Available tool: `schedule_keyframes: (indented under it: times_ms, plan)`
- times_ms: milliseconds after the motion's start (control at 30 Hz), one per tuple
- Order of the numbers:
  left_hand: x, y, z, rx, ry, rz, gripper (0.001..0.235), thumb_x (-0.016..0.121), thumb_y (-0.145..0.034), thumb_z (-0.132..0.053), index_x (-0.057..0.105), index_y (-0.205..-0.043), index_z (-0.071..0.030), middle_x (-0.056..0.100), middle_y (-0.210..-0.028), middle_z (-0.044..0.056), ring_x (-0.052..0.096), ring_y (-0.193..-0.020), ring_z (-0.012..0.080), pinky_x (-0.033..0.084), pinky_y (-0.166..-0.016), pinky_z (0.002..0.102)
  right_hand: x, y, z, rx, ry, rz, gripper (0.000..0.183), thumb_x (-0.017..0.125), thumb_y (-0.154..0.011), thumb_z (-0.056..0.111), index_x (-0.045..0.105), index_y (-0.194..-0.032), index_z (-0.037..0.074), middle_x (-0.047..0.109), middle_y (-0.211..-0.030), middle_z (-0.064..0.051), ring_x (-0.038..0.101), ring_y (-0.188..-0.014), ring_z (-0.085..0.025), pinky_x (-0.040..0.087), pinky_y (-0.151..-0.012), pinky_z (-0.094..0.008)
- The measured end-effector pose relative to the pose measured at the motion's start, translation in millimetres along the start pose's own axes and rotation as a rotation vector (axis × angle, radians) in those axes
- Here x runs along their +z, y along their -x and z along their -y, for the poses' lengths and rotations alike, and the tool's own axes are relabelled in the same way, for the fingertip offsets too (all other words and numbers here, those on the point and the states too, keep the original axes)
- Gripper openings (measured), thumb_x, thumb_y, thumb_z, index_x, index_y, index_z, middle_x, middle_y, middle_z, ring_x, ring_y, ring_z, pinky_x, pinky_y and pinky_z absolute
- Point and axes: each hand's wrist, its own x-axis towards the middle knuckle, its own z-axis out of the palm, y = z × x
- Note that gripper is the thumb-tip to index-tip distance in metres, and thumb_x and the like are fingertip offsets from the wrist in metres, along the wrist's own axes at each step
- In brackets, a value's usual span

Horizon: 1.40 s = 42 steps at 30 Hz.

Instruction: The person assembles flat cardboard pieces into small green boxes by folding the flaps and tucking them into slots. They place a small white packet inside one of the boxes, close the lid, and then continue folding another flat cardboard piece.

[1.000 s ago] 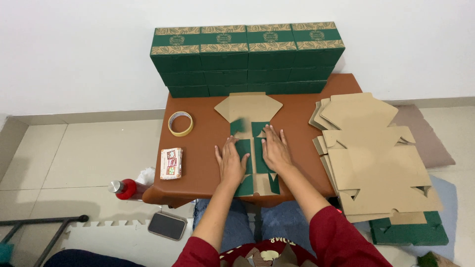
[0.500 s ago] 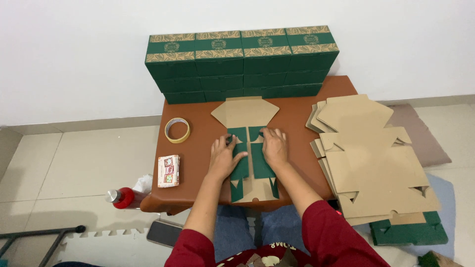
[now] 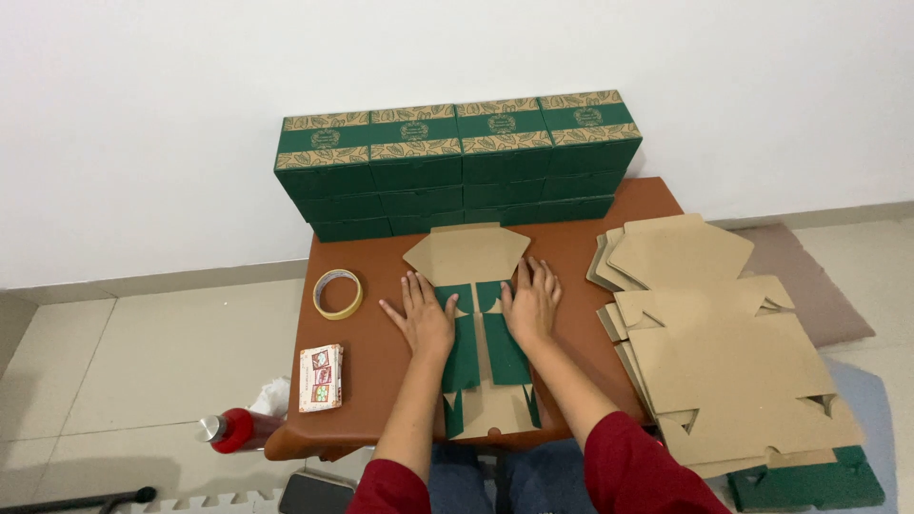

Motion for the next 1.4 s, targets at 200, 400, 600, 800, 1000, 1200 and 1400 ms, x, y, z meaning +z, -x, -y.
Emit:
schedule_keyframes:
  times_ms: [200, 400, 600, 800, 1000, 1200, 1400]
  plan:
    - [-18.3, -2.2, -7.5, 0.167, 0.082, 0.127, 0.057, 0.046, -0.106, -0.029, 0.033, -0.158, -0.011, 0.03, -0.166, 0.008, 0.019, -0.155, 0.0231, -0.008, -0.121, 0.064, -13.8, 1.9, 11.7, -0.09, 0.002, 0.136, 0.047, 0.048, -0.106, 0.027, 0.051, -0.147, 0.004, 0.042, -0.159, -0.013, 0.026, -0.152, -0.029, 0.019, -0.121, -0.053]
    - [-36.3, -51.0, 0.5, 0.235, -0.044, 0.45, 0.075, 0.057, -0.098, -0.047, 0.026, -0.162, -0.022, 0.012, -0.171, 0.0, -0.003, -0.158, 0.026, -0.016, -0.118, 0.067, -35.1, -20.5, 32.3, -0.071, 0.136, 0.361, 0.064, 0.022, -0.108, 0.049, 0.037, -0.157, 0.01, 0.013, -0.171, -0.006, 0.001, -0.157, -0.033, 0.001, -0.123, -0.058]
    - [-21.3, -105.8, -0.4, 0.257, -0.212, 0.558, 0.115, 0.082, -0.071, -0.059, 0.021, -0.163, -0.027, 0.01, -0.171, 0.0, -0.006, -0.157, 0.0261, -0.017, -0.117, 0.068, 11.0, -62.7, 30.5, 0.008, 0.149, 0.408, 0.066, 0.023, -0.105, 0.048, 0.027, -0.161, 0.013, 0.007, -0.172, -0.007, -0.005, -0.157, -0.034, -0.004, -0.122, -0.06]
    - [-50.3, -99.8, -10.6, 0.206, -0.192, 0.639, 0.121, 0.082, -0.073, -0.058, 0.009, -0.164, -0.028, -0.001, -0.172, -0.004, -0.011, -0.157, 0.0263, -0.022, -0.111, 0.074, 21.4, -69.7, 35.7, 0.112, 0.057, 0.401, 0.067, 0.029, -0.103, 0.042, 0.019, -0.164, 0.017, 0.006, -0.172, -0.009, -0.008, -0.157, -0.033, -0.014, -0.119, -0.059]
    - [-49.6, -95.8, -3.8, 0.233, -0.194, 0.658, 0.119, 0.075, -0.075, -0.064, 0.007, -0.165, -0.026, -0.002, -0.172, -0.002, -0.013, -0.157, 0.0273, -0.021, -0.112, 0.074, 12.4, -63.2, 1.3, 0.063, -0.273, 0.505, 0.059, 0.031, -0.108, 0.043, 0.023, -0.164, 0.025, 0.01, -0.171, -0.011, -0.004, -0.158, -0.033, -0.009, -0.123, -0.054]
    - [-36.6, -90.0, 6.5, 0.268, -0.207, 0.616, 0.113, 0.065, -0.079, -0.07, 0.008, -0.165, -0.023, -0.002, -0.172, -0.001, -0.016, -0.156, 0.0269, -0.023, -0.109, 0.075, -191.4, 80.4, 25.0, 0.128, -0.526, 0.533, 0.057, 0.032, -0.107, 0.039, 0.038, -0.155, 0.009, 0.029, -0.161, -0.028, 0.016, -0.154, -0.044, 0.012, -0.124, -0.056]
    - [-18.1, -64.7, 11.0, 0.295, -0.367, 0.477, 0.098, 0.037, -0.093, -0.073, 0.002, -0.162, -0.014, -0.002, -0.171, 0.003, -0.012, -0.157, 0.026, -0.019, -0.11, 0.075, -181.0, 220.5, -41.7, -0.197, -0.477, 0.24, 0.028, 0.059, -0.096, 0.023, 0.077, -0.113, 0.011, 0.074, -0.115, -0.006, 0.071, -0.109, -0.021, 0.052, -0.096, -0.034]
